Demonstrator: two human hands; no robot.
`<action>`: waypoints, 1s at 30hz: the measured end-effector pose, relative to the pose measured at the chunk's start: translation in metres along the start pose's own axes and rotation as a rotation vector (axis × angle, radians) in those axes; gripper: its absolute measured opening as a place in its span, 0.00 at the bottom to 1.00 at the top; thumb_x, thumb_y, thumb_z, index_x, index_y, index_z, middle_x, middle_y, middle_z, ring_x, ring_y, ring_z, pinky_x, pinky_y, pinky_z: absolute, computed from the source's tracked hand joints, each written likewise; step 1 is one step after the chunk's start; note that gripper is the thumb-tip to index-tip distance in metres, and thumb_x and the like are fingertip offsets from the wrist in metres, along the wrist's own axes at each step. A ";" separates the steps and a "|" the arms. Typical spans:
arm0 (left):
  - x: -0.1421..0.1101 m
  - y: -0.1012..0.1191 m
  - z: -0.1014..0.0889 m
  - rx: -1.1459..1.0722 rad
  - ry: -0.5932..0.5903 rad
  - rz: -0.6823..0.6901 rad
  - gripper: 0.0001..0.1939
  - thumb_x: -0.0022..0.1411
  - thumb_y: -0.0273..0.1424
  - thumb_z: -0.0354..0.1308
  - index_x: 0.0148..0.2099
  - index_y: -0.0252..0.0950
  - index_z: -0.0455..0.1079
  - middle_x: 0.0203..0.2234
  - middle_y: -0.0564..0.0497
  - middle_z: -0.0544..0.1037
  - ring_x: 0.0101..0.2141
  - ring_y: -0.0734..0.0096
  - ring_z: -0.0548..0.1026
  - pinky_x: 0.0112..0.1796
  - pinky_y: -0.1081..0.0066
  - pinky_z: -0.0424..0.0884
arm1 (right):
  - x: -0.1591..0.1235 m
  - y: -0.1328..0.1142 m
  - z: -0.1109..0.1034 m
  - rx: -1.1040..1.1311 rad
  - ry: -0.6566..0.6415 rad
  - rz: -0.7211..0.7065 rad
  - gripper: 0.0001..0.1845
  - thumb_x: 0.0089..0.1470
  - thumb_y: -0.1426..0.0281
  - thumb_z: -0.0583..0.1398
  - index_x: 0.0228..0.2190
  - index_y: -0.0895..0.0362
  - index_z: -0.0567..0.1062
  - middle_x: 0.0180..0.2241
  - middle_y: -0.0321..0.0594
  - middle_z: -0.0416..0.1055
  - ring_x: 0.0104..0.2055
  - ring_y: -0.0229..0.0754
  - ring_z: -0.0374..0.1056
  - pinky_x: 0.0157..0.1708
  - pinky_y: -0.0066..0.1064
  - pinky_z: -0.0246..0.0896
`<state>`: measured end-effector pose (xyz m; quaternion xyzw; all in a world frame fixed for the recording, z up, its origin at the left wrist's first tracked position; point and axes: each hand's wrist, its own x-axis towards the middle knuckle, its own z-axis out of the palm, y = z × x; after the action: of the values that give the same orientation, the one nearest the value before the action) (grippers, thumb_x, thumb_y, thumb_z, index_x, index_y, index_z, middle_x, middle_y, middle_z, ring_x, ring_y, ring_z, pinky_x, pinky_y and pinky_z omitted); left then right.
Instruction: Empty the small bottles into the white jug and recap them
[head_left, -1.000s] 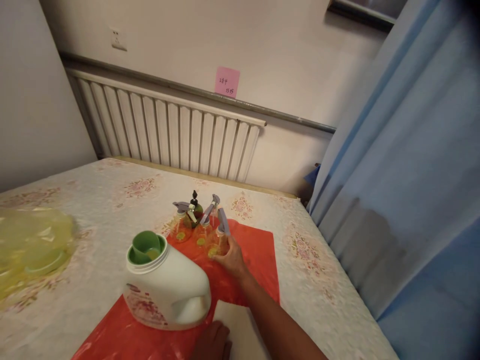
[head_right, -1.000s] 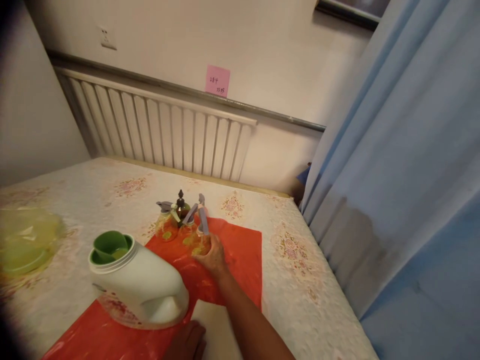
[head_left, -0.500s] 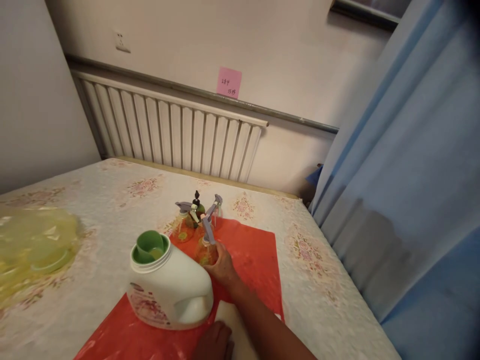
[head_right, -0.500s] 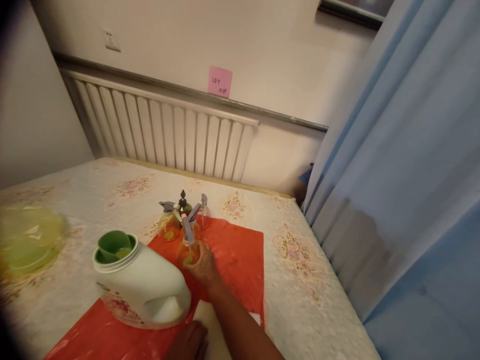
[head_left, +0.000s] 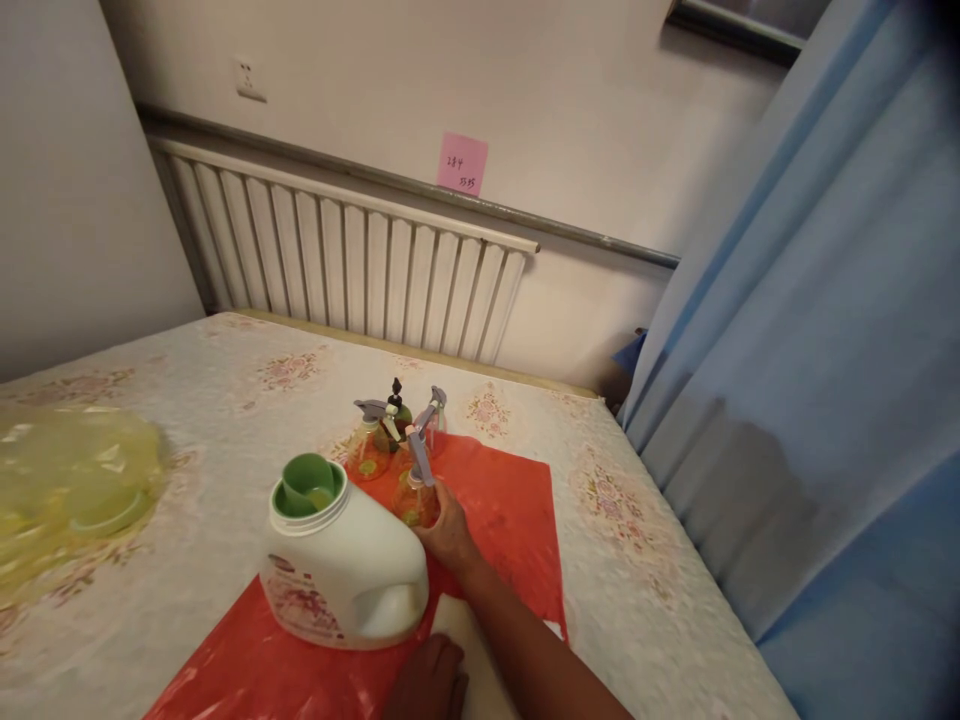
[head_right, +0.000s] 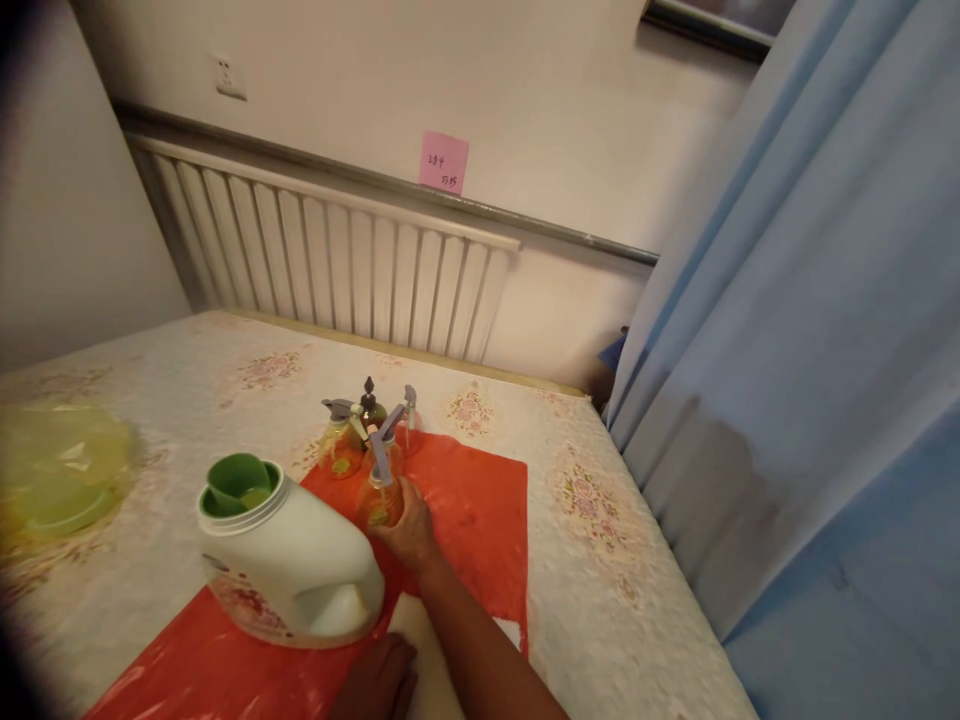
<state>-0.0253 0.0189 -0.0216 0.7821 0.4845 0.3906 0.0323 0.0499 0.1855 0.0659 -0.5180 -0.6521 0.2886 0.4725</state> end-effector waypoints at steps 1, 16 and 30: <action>0.000 0.001 -0.002 0.004 -0.006 0.002 0.20 0.72 0.39 0.37 0.43 0.41 0.70 0.37 0.47 0.79 0.37 0.66 0.79 0.37 0.68 0.77 | 0.000 0.001 -0.002 0.004 0.011 0.016 0.45 0.31 0.66 0.73 0.54 0.55 0.68 0.52 0.48 0.70 0.54 0.54 0.66 0.54 0.44 0.61; 0.027 0.027 -0.045 -0.030 -0.193 -0.014 0.11 0.69 0.30 0.45 0.40 0.38 0.68 0.33 0.49 0.74 0.35 0.64 0.74 0.40 0.62 0.72 | -0.130 -0.062 -0.123 0.083 -0.040 0.149 0.09 0.50 0.74 0.56 0.28 0.54 0.77 0.25 0.32 0.75 0.25 0.39 0.73 0.29 0.29 0.70; 0.012 -0.003 -0.022 0.136 0.074 0.170 0.16 0.69 0.43 0.46 0.48 0.43 0.69 0.38 0.49 0.81 0.38 0.63 0.80 0.39 0.67 0.78 | 0.015 0.098 -0.227 -0.384 0.267 0.641 0.16 0.62 0.65 0.59 0.50 0.57 0.70 0.51 0.44 0.68 0.47 0.45 0.69 0.45 0.43 0.69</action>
<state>-0.0386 0.0227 -0.0004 0.8058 0.4426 0.3868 -0.0719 0.2972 0.2029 0.0734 -0.8072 -0.4320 0.2244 0.3338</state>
